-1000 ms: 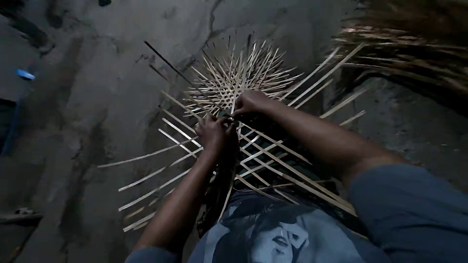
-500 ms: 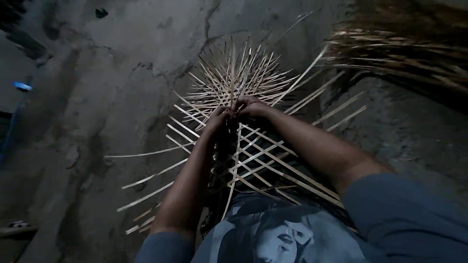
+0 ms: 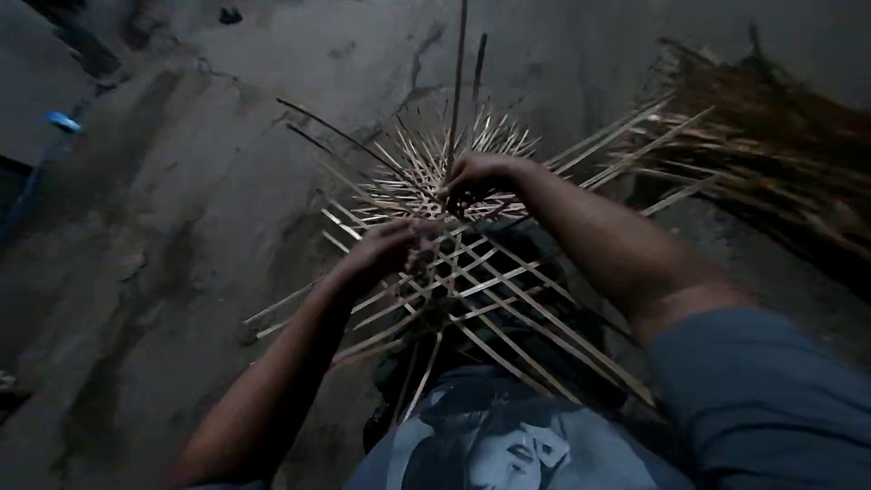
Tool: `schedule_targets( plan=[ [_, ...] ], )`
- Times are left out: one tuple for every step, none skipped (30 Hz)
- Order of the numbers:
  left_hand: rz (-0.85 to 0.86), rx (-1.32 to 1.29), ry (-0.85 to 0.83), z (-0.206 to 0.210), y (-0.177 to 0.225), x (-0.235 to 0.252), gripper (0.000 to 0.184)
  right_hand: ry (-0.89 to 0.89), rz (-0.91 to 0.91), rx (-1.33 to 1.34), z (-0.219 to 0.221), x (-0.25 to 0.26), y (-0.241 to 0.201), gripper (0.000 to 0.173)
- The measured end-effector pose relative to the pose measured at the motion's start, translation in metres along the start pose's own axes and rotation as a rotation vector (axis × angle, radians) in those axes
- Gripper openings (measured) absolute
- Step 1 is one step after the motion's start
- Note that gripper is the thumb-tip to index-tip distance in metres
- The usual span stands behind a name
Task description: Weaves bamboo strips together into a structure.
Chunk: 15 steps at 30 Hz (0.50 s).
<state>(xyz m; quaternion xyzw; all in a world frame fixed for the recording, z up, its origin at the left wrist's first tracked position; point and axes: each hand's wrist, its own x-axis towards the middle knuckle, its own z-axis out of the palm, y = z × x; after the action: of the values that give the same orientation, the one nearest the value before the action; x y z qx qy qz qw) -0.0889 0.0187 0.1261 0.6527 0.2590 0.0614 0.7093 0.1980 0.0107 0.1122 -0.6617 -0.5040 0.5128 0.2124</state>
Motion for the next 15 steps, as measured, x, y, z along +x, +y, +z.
schedule_targets(
  plan=[
    [-0.098, 0.025, -0.138, -0.001, 0.000, -0.006, 0.037, 0.048, -0.013, 0.020, -0.015, -0.005, -0.009, 0.024],
    [-0.214, 0.089, -0.258, -0.001, -0.001, -0.010, 0.041, 0.110, -0.028, 0.042, -0.033, -0.011, -0.020, 0.024],
    [-0.337, 0.167, -0.324, 0.002, 0.001, -0.011, 0.044, 0.175, -0.044, 0.057, -0.051, -0.022, -0.036, 0.024],
    [-0.432, 0.221, -0.332, 0.005, 0.002, -0.009, 0.048, 0.228, -0.078, 0.064, -0.069, -0.036, -0.051, 0.024],
    [-0.479, 0.245, -0.297, 0.005, 0.003, -0.004, 0.052, 0.277, -0.135, 0.073, -0.085, -0.051, -0.067, 0.023],
    [-0.466, 0.241, -0.214, 0.004, 0.006, 0.003, 0.056, 0.325, -0.202, 0.080, -0.101, -0.066, -0.081, 0.023],
    [-0.407, 0.201, -0.101, 0.001, 0.011, 0.012, 0.059, 0.379, -0.262, 0.082, -0.117, -0.080, -0.093, 0.024],
    [-0.313, 0.136, 0.023, -0.002, 0.020, 0.024, 0.059, 0.444, -0.300, 0.081, -0.129, -0.097, -0.107, 0.026],
    [-0.195, 0.042, 0.158, -0.006, 0.032, 0.038, 0.057, 0.535, -0.334, 0.089, -0.139, -0.113, -0.118, 0.028],
    [-0.046, -0.062, 0.274, -0.012, 0.043, 0.055, 0.051, 0.640, -0.362, 0.109, -0.145, -0.131, -0.128, 0.029],
    [0.106, -0.148, 0.346, -0.021, 0.056, 0.073, 0.047, 0.745, -0.401, 0.141, -0.149, -0.147, -0.134, 0.030],
    [0.242, -0.222, 0.397, -0.029, 0.075, 0.086, 0.043, 0.844, -0.441, 0.177, -0.148, -0.163, -0.138, 0.029],
    [0.331, -0.296, 0.404, -0.037, 0.097, 0.094, 0.046, 0.920, -0.473, 0.221, -0.147, -0.178, -0.139, 0.026],
    [0.381, -0.331, 0.388, -0.042, 0.118, 0.097, 0.048, 0.973, -0.494, 0.253, -0.147, -0.190, -0.138, 0.024],
    [0.406, -0.320, 0.357, -0.047, 0.139, 0.097, 0.048, 1.029, -0.493, 0.286, -0.147, -0.200, -0.135, 0.026]
  ],
)
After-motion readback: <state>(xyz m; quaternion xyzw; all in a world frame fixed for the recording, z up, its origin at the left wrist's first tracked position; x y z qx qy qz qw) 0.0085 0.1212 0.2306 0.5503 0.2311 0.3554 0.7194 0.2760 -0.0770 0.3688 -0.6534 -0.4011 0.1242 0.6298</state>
